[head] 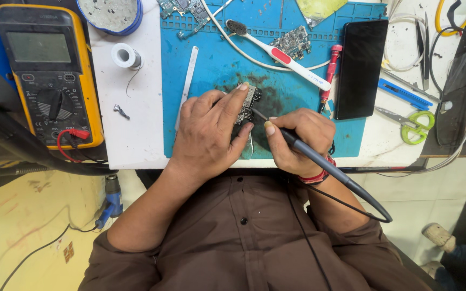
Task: The person uses a soldering iron to apply heat to multiple points on a small circuit board placed on a blue mat. They hold the board steady with the left hand while manipulating the soldering iron with the right hand, moving across different components on the board.
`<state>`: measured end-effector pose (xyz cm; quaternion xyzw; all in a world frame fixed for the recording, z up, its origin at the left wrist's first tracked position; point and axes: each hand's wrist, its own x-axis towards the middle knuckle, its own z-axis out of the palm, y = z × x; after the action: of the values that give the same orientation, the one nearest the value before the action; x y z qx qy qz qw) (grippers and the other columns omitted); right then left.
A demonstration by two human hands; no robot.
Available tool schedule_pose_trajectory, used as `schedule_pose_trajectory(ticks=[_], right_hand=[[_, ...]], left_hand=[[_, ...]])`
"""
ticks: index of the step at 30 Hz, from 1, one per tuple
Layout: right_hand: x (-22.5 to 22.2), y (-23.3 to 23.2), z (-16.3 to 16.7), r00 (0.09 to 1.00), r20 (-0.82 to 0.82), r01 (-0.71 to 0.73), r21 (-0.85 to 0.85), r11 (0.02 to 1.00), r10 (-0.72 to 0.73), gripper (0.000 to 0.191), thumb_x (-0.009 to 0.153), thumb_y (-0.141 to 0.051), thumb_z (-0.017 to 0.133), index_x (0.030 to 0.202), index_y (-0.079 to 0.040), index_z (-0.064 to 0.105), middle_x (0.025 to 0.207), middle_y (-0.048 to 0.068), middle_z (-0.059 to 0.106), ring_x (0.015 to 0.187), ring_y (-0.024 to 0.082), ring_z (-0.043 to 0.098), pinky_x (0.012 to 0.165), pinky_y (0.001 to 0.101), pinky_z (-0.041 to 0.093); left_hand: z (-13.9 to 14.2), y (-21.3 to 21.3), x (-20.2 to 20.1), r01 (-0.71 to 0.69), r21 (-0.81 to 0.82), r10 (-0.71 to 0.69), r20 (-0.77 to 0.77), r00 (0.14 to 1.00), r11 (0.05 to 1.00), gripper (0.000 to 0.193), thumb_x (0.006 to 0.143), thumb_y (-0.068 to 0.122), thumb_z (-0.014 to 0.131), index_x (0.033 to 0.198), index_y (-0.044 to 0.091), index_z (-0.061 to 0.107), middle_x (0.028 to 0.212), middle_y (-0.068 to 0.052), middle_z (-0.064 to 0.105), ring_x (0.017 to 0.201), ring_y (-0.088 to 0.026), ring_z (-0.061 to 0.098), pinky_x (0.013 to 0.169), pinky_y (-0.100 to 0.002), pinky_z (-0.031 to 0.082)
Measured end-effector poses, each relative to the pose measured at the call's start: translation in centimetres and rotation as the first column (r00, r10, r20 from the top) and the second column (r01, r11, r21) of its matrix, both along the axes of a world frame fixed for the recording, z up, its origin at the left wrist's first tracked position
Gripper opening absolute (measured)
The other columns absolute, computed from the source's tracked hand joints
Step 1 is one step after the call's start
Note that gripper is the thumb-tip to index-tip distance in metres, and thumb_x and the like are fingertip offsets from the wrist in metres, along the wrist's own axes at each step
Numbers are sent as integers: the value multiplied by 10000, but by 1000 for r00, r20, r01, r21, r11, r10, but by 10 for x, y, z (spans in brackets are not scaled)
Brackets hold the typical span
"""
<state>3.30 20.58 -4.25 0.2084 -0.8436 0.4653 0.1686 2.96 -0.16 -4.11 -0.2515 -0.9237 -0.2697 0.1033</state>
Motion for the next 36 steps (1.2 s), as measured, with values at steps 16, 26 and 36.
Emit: schedule_pose_trajectory(ticks=[16, 26, 36], right_hand=[[0, 2, -3, 999, -32, 32, -21, 999, -32, 112, 907, -7, 773, 925, -2, 662, 830, 125, 710, 677, 240, 675, 592, 302, 498], [4, 5, -4, 997, 25, 75, -22, 997, -75, 86, 938, -43, 746, 942, 2, 673, 808, 111, 676, 645, 214, 636, 564, 291, 456], [3, 5, -1, 1000, 7, 31, -1, 1000, -31, 99, 937, -32, 753, 944, 0, 659, 838, 119, 688, 689, 233, 659, 589, 300, 477]], left_hand=[[1, -1, 0, 12, 3, -12, -19, 1000, 1000, 680, 955, 290, 749, 1509, 21, 460, 1445, -107, 604, 1228, -272, 556, 1028, -413, 406], [-3, -1, 1, -24, -14, 24, -5, 1000, 1000, 707, 958, 243, 748, 1549, 40, 419, 1383, -84, 604, 1281, -269, 539, 1085, -439, 381], [-1, 4, 0, -72, 28, 72, -1, 997, 997, 677, 970, 264, 762, 1516, 31, 437, 1305, -112, 630, 1223, -292, 553, 1053, -455, 385]])
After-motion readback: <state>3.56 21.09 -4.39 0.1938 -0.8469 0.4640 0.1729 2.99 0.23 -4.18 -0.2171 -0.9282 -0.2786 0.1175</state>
